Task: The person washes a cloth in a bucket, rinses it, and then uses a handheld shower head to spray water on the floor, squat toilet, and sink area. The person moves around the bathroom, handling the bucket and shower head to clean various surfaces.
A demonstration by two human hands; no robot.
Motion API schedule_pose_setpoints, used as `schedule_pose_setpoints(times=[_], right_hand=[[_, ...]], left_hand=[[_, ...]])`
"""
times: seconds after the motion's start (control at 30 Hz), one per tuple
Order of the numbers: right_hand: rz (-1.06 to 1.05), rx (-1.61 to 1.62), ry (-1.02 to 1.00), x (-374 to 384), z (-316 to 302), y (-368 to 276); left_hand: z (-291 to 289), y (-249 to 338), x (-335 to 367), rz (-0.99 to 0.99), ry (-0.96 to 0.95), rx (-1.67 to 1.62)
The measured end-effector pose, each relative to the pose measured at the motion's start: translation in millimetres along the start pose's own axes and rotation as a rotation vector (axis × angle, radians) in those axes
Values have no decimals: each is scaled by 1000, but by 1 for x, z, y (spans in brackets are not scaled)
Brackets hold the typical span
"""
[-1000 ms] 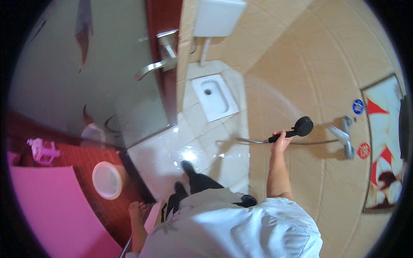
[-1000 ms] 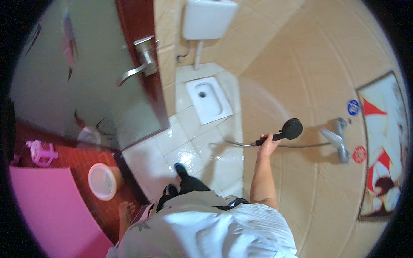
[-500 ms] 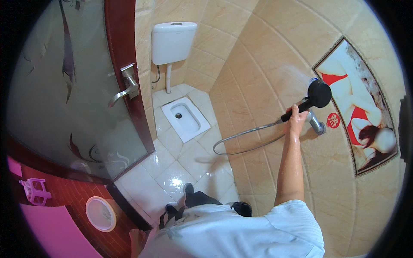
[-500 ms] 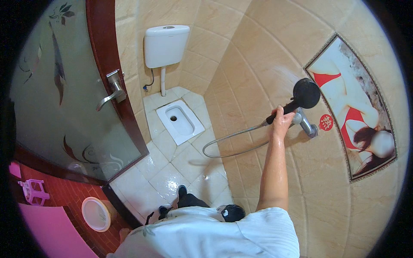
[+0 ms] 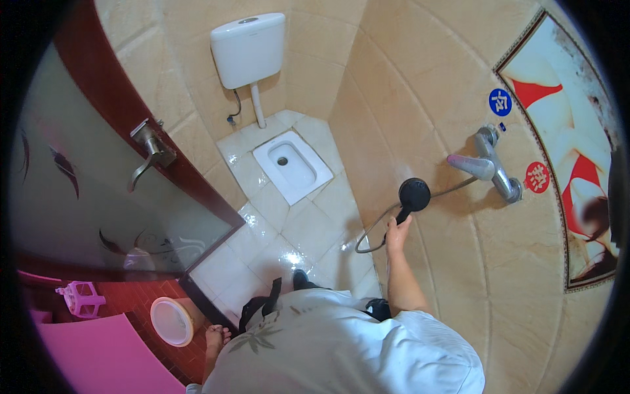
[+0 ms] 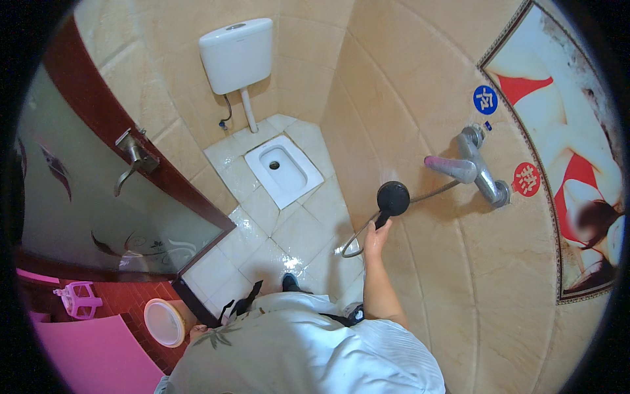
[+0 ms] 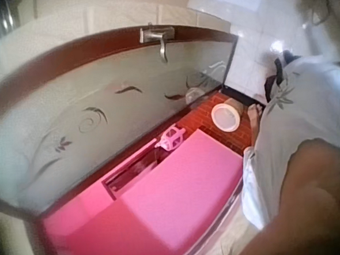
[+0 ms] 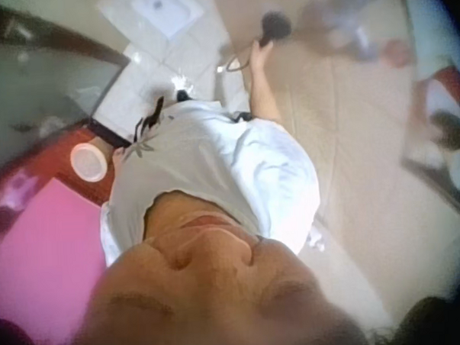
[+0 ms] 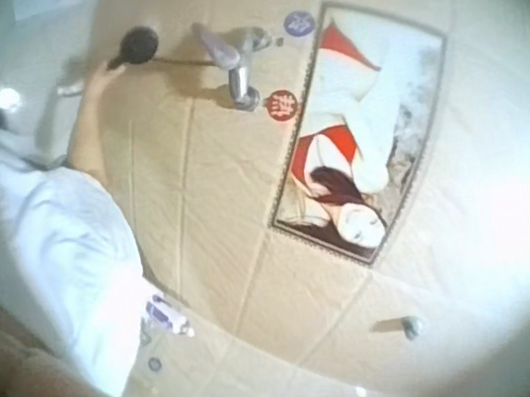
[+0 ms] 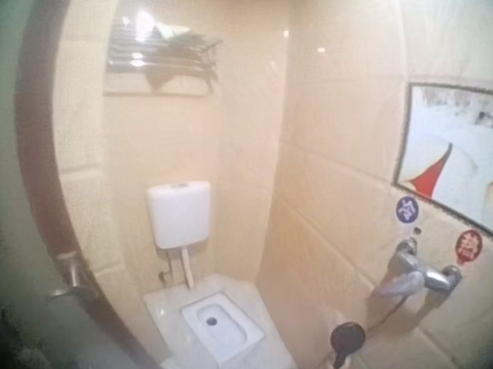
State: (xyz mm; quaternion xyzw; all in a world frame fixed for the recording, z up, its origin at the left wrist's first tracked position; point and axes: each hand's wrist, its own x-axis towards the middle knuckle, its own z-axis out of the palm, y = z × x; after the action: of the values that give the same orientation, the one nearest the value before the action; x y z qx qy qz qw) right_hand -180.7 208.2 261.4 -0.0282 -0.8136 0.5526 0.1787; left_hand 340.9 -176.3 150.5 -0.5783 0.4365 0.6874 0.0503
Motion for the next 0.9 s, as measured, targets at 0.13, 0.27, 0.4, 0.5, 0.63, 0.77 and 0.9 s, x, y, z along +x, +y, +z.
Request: schedule_pose_setpoints(times=[0.13,0.27,0.4,0.5,0.63,0.77,0.9], right_hand=[[173,150,203,-15,-39,23],[140,623,436,-10,-69,-43],[-14,781,553,-9,-140,-88],[-116,900,646,-23,-178,-121],[-173,904,678,-46,-204,-166],[-136,735,433,-63,-176,-212],[-46,594,347,-77,-139,-228]], left_hand=[[9,14,6,-154,-25,-104],[-14,-5,46,-39,93,149],[-13,12,105,38,-87,180],[15,60,126,-35,-79,115],[36,131,144,87,-230,446],[48,181,144,188,-186,488],[47,197,134,176,-155,548]])
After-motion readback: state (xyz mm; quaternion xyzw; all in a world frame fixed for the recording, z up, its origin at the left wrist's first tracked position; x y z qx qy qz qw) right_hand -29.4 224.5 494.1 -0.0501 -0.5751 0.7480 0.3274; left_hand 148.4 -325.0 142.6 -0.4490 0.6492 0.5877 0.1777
